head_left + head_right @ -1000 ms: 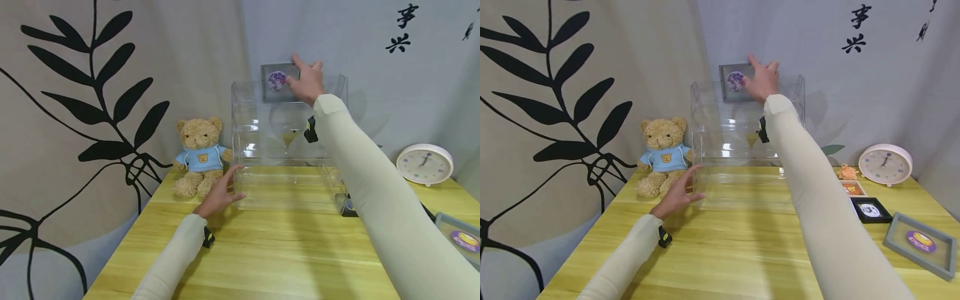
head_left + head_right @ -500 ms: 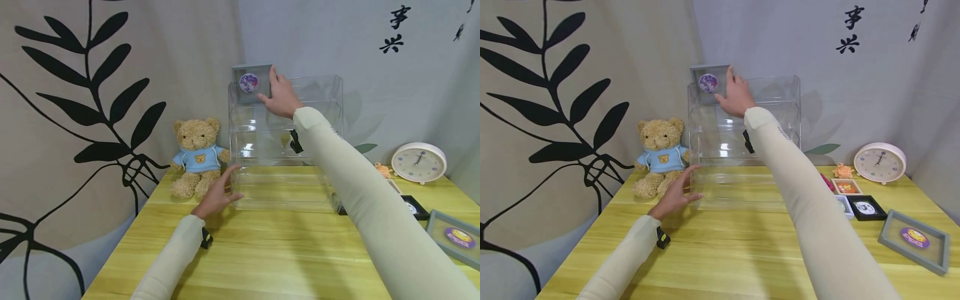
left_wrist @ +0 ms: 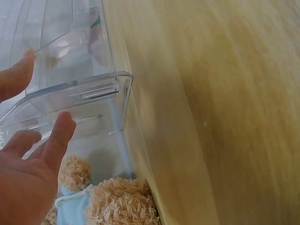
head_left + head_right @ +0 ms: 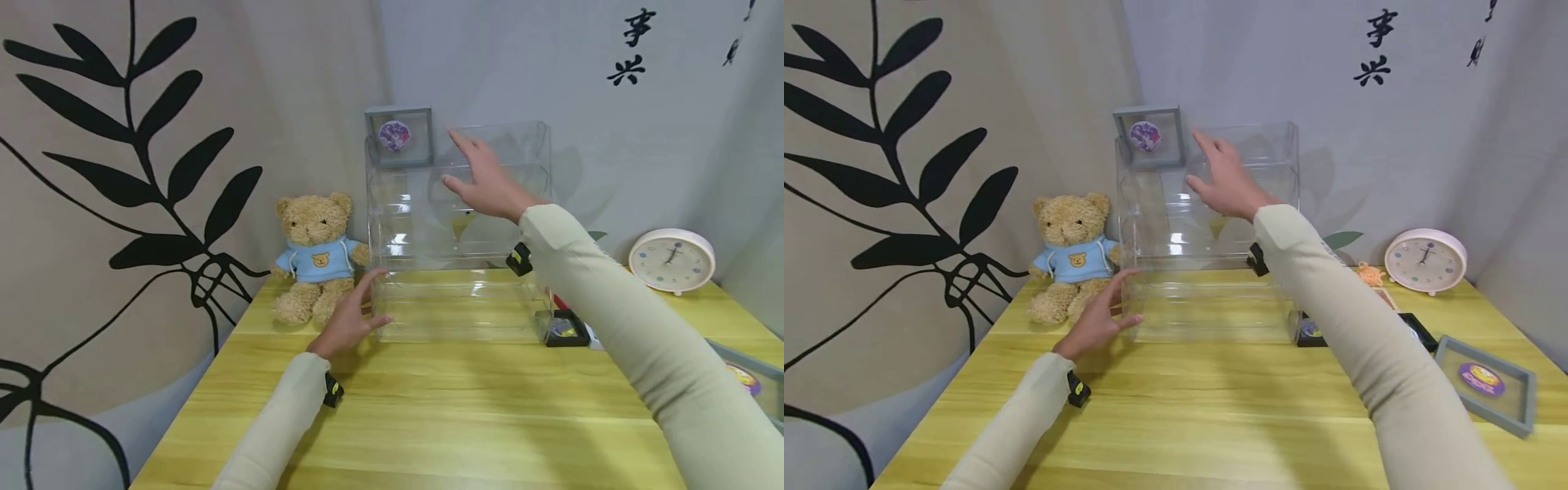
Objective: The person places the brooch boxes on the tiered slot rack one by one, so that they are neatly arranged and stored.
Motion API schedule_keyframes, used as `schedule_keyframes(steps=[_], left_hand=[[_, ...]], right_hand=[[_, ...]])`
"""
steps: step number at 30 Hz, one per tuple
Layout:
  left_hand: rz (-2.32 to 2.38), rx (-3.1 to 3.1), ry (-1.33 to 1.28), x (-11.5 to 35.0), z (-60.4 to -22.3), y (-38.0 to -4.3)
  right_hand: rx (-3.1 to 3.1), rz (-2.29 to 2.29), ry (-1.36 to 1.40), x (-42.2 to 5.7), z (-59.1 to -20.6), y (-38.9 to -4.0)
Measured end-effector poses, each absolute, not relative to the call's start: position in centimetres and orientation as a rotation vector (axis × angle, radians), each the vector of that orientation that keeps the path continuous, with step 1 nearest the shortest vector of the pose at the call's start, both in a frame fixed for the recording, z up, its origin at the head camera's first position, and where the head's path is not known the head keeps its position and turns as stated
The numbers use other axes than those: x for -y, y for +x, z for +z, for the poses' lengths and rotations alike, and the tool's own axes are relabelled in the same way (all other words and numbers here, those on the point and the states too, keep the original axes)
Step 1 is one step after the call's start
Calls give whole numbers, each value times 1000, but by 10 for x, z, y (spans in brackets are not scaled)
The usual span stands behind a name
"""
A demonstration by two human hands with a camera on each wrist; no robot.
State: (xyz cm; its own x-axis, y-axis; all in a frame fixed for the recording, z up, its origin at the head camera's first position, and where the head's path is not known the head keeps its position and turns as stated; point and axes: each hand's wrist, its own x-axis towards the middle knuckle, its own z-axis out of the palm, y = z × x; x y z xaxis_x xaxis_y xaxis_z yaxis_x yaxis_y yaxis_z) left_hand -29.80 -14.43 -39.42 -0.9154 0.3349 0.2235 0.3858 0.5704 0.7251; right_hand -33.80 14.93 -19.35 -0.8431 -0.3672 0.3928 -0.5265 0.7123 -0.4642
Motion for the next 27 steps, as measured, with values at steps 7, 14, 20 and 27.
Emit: schedule_keyframes(steps=[7, 14, 20, 27], left_hand=[[-1311, 2710, -629, 146, -392, -299], [-1330, 2718, -645, 147, -392, -297], [-1335, 2704, -638, 146, -389, -297], [-1324, 2717, -638, 144, -393, -297]], right_hand=[[2676, 815, 699, -200, -222, -300], [2707, 767, 642, -260, -255, -271], [2780, 636, 594, -303, -275, -257], [2891, 509, 545, -352, -303, -242]])
